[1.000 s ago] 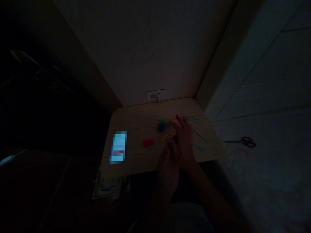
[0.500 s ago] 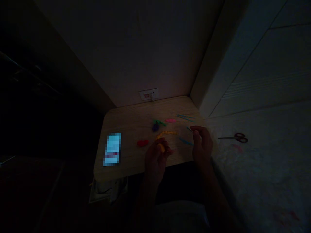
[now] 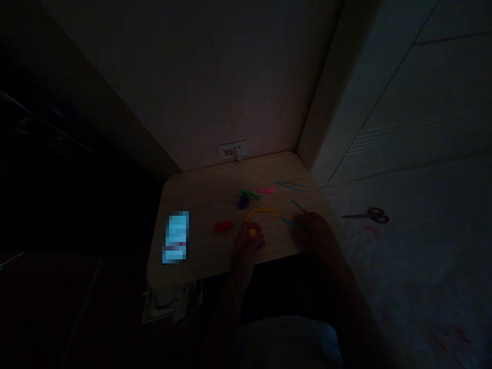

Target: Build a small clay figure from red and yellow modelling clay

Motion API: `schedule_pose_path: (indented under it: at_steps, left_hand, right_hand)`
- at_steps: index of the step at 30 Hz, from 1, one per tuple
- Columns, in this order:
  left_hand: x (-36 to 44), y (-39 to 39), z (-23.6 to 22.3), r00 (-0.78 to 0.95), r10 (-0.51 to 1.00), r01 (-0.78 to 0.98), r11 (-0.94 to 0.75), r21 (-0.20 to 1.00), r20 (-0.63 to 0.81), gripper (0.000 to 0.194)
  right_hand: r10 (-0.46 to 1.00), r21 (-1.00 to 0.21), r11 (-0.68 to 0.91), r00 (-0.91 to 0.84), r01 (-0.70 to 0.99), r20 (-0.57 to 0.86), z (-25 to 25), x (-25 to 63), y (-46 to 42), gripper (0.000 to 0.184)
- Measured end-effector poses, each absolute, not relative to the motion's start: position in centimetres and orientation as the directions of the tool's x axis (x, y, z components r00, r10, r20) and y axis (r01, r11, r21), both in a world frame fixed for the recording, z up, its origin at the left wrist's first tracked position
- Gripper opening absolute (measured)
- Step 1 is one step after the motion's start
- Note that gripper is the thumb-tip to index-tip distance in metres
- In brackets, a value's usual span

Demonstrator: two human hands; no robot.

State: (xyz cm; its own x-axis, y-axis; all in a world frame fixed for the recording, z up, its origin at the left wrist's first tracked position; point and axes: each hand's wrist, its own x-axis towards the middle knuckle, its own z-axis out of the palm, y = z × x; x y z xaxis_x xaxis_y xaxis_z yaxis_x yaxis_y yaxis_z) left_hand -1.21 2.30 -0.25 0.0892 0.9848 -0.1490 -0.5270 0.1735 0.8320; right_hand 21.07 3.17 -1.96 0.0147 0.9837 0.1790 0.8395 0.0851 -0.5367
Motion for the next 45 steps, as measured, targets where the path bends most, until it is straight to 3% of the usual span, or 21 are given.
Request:
schedule_pose_path:
  at_steps: [4,10,16,19,24,28,31,38,45]
  left_hand:
    - [-1.4,2.4,-1.7,0.013,0.999,-0.367,0.038,0.93,-0.036,0.05]
    - [-2.5,2.4,-2.2,0.032,0.999,0.031,-0.034,0.999,0.033,0.032]
    - [-3.1,2.7,-2.3,0.075,0.953,0.497,-0.292,0.817,0.294,0.027]
    - [-3.0,2.6,-2.3,0.102,0.949,0.622,-0.294,0.725,0.297,0.029]
    - [-2.9,2.4,-2.6,0.12,0.943,0.667,-0.308,0.679,0.311,0.039]
    - [-2.8,2.4,-2.9,0.096,0.938,0.648,-0.312,0.694,0.332,0.03]
    - [-2.8,2.5,-2.8,0.1,0.941,0.659,-0.306,0.687,0.323,0.028]
    - [-3.1,2.2,-2.4,0.186,0.915,0.663,-0.386,0.641,0.359,0.031]
    - [-2.8,2.3,-3.2,0.151,0.918,0.734,-0.353,0.58,0.367,0.025]
  right_hand:
    - [0.985,-0.514,0.051,0.042,0.856,0.167,-2.5,20.9,3.5,0.023]
    - [0.99,-0.433,0.023,0.039,0.901,0.134,-2.0,20.2,4.0,0.016]
    - [0.997,-0.306,0.012,0.013,0.952,0.079,-1.3,19.6,3.8,0.013]
    - [0.998,-0.314,0.025,-0.003,0.949,0.069,-1.2,19.4,3.6,0.016]
    - [0.994,-0.427,0.076,-0.036,0.901,0.101,-1.2,19.3,3.5,0.021]
    - [0.98,-0.59,0.189,-0.116,0.785,0.16,-1.1,18.9,3.2,0.027]
    - [0.975,-0.635,0.219,-0.15,0.741,0.161,-1.3,18.1,2.9,0.025]
    - [0.974,-0.605,0.189,-0.072,0.773,0.213,-2.0,17.0,3.2,0.031]
    - [0.971,-0.527,0.152,-0.026,0.836,0.238,-2.4,17.3,3.6,0.022]
